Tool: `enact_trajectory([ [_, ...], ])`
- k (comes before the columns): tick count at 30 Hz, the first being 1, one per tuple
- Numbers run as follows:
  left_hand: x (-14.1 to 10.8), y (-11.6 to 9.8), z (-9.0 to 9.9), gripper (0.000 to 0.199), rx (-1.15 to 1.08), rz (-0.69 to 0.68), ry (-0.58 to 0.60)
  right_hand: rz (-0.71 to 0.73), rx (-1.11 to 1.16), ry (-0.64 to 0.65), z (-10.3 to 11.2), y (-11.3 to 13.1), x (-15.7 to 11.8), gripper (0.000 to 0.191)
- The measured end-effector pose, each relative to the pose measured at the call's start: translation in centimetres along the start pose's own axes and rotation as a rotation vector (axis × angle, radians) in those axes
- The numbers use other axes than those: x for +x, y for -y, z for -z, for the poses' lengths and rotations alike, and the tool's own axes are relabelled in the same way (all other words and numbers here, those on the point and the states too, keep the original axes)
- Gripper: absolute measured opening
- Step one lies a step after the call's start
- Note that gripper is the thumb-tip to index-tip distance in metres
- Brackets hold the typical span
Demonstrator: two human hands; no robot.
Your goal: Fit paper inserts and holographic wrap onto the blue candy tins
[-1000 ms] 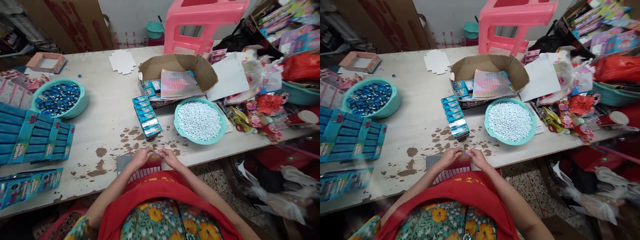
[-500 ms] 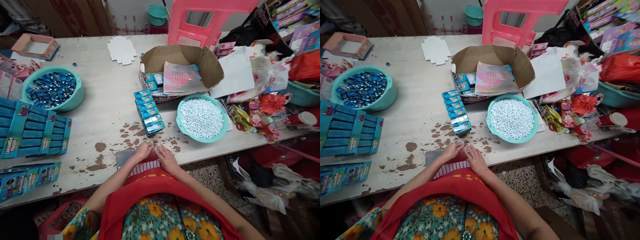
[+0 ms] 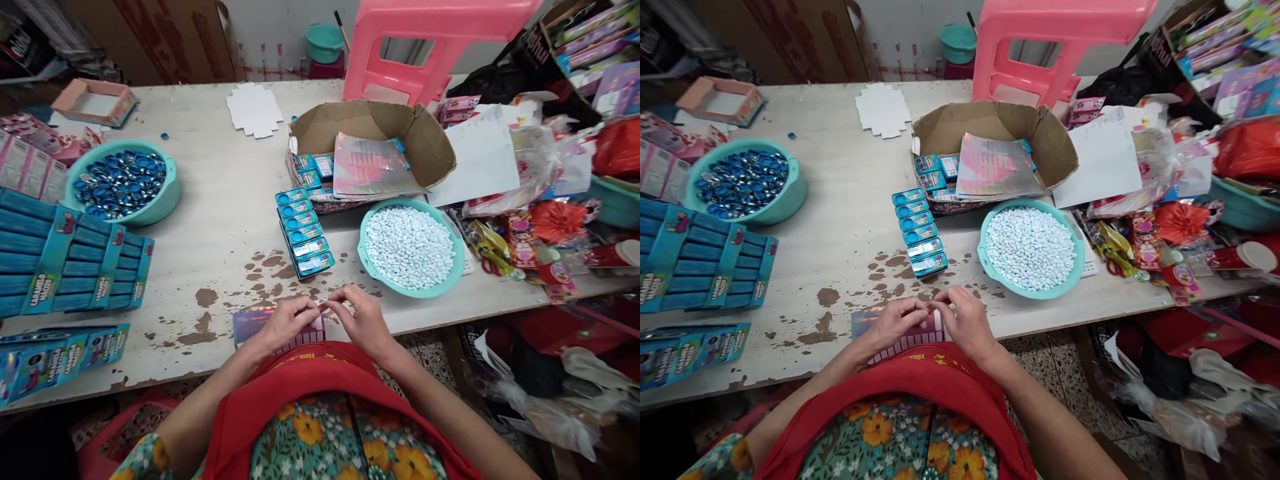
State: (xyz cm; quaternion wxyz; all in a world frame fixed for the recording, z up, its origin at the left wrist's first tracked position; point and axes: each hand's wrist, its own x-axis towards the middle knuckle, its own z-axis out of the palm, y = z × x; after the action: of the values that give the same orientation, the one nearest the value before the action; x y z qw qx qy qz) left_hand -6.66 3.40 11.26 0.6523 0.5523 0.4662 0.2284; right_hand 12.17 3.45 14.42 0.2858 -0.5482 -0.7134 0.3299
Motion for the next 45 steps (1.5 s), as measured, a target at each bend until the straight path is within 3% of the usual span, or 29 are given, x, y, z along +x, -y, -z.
enact_trajectory([
  [3, 0.5, -2.0, 1.3, 0.029, -0.025, 0.050, -0.086, -0.046, 0.025, -0.115, -0.3, 0.5, 2.7, 0.011],
  [7, 3.3, -3.8, 4.9, 0.029, -0.001, -0.059, -0.249, -0.086, 0.060, -0.256, -1.7, -0.1, 8.0, 0.011],
  [12, 7.3, -3.6, 8.4, 0.015, 0.030, -0.116, -0.359, -0.177, 0.058, -0.285, -3.5, -1.4, 14.0, 0.009],
  [17, 10.1, -0.6, 7.8, 0.014, 0.044, -0.124, -0.425, -0.310, 0.118, -0.280, -4.4, -2.7, 15.5, 0.017],
  [20, 10.8, 1.0, 6.4, 0.017, 0.224, 0.017, -0.532, -0.309, 0.111, -0.304, -4.4, -3.1, 15.7, 0.026],
  [23, 10.3, 2.4, 5.9, 0.025, 0.443, 0.161, -0.591, -0.261, 0.211, -0.303, -4.2, -3.9, 16.1, 0.020],
  [25, 9.0, 3.5, 6.1, 0.029, 0.555, 0.171, -0.602, -0.274, 0.417, -0.325, -4.0, -4.8, 15.5, 0.022],
  [27, 7.2, 5.1, 6.2, 0.034, 0.633, 0.191, -0.521, -0.327, 0.584, -0.413, -3.9, -5.7, 13.4, 0.029],
  [29, 5.1, 7.0, 5.7, 0.038, 0.664, 0.216, -0.295, -0.398, 0.587, -0.530, -4.3, -6.4, 9.7, 0.033],
  [31, 3.5, 8.6, 4.4, 0.037, 0.677, 0.213, -0.069, -0.441, 0.466, -0.528, -5.3, -6.9, 5.1, 0.031],
  [33, 2.8, 9.6, 3.0, 0.033, 0.693, 0.188, 0.021, -0.377, 0.311, -0.321, -6.7, -7.3, 0.9, 0.026],
  [37, 3.2, 9.9, 1.6, 0.033, 0.730, 0.161, -0.035, -0.049, -0.070, 0.106, -9.6, -8.6, -3.1, 0.031],
  [41, 3.8, 9.7, 1.7, 0.032, 0.733, 0.175, -0.047, 0.044, -0.347, 0.284, -10.8, -10.3, -3.6, 0.045],
  [45, 4.2, 10.3, 1.6, 0.031, 0.718, 0.215, -0.092, 0.094, -0.359, 0.356, -10.1, -10.8, -4.2, 0.031],
])
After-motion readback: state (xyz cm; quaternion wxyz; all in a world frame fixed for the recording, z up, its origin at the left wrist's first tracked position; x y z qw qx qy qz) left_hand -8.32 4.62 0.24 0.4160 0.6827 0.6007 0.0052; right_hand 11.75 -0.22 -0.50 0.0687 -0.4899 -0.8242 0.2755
